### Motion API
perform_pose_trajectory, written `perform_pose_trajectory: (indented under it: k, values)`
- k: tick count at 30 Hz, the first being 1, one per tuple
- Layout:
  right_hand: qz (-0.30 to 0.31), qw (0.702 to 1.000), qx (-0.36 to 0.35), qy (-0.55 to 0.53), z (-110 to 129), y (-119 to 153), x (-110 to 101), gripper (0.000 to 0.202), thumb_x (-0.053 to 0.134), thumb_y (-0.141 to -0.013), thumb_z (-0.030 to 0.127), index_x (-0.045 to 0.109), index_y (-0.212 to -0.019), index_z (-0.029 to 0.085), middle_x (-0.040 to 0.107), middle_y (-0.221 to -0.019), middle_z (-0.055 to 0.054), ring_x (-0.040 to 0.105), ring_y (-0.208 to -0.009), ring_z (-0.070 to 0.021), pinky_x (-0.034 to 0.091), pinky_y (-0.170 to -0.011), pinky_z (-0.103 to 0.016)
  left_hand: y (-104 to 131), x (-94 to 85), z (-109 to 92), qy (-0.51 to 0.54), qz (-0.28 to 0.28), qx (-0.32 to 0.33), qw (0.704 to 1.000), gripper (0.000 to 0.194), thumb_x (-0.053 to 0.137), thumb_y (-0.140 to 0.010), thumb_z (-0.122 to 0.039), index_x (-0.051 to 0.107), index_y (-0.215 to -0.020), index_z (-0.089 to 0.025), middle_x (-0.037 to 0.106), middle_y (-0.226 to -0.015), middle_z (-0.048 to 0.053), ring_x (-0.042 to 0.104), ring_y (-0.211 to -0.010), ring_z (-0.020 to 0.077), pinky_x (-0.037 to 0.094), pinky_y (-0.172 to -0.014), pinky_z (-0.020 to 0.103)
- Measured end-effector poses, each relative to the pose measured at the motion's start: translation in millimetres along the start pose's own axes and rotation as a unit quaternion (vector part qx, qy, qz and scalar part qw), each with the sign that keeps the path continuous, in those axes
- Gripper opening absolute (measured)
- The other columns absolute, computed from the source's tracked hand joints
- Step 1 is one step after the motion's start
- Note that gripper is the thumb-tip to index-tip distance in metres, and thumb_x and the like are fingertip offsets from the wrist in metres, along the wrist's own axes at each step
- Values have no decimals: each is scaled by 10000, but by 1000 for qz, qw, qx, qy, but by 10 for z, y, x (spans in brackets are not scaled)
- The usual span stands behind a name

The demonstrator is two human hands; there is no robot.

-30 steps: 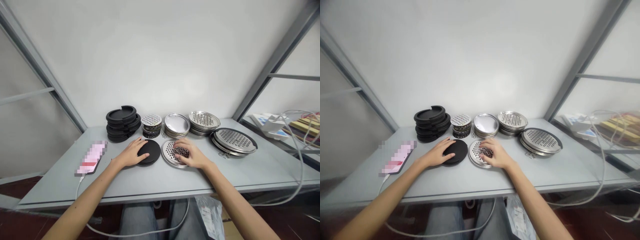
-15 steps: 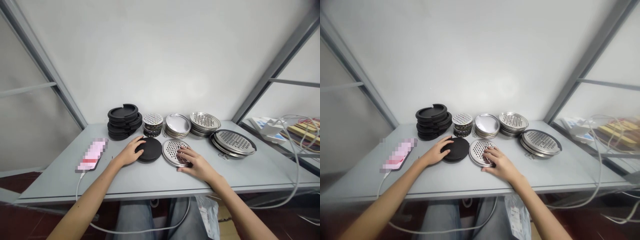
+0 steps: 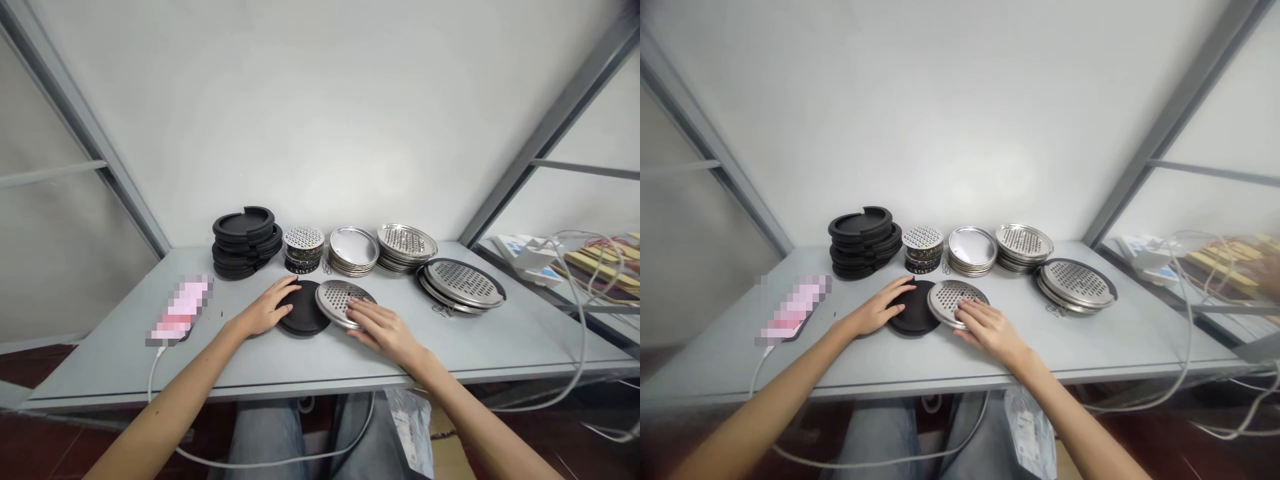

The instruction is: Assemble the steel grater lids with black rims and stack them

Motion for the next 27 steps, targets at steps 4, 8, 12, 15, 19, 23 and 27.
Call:
perform_pose_trajectory:
  k: [4,8,12,15,19,23,27]
  values:
    - [14,998,-56,-28,51,-99,95,306,592,-913,269,643,-1208,204,668,-1229,-130,609,-1185,-280,492,-1047,-491,-7,38,-20,8,7,11,1000,593,465,-938,-190,294,-1504,-241,312,-1563,72,295,-1440,240,264,-1190,468]
    - [25,994,-101,-25,62,-201,163,312,556,-933,237,621,-1233,180,637,-1273,-149,579,-1225,-273,463,-1067,-504,-2,41,-33,15,3,12,1000,587,433,-978,-260,224,-1527,-269,281,-1576,50,298,-1439,231,260,-1191,452]
    - [53,990,-124,-34,101,-303,162,289,536,-941,284,643,-1193,189,678,-1219,-120,614,-1180,-256,515,-1014,-454,-10,34,-66,-1,7,5,1000,465,484,-964,-378,461,-1421,-295,265,-1583,37,316,-1430,268,292,-1171,464]
    - [65,990,-106,-71,98,-376,117,302,543,-926,344,654,-1170,206,690,-1195,-106,623,-1156,-245,519,-994,-430,-22,26,-62,-3,7,-5,1000,477,537,-935,-408,501,-1394,-286,271,-1580,55,333,-1420,287,307,-1161,476]
    - [53,991,-66,-100,-42,-525,122,288,519,-919,359,677,-1118,224,687,-1183,-102,628,-1110,-252,511,-966,-451,-34,18,-34,-3,10,-8,1000,480,536,-934,-410,498,-1396,-288,254,-1586,56,302,-1434,286,285,-1170,481]
    - [-52,991,56,-106,-219,-735,278,278,450,-949,302,704,-1031,226,717,-1068,-94,657,-990,-235,532,-899,-430,-48,17,-6,9,-21,-2,1000,452,531,-937,-411,533,-1366,-267,303,-1565,74,353,-1410,275,310,-1162,465]
    - [-99,973,128,-164,-251,-825,405,262,482,-938,343,714,-950,221,728,-984,-84,657,-944,-231,524,-884,-410,-39,-18,42,-4,-102,-14,995,430,557,-919,-426,589,-1298,-226,465,-1453,111,452,-1336,275,356,-1132,475]
Point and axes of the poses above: each hand's wrist, its own y-axis away from the middle knuckle, its own x-axis out of the palm, z = x × y, the point moved 1 cm from there along -y, towards the middle knuckle
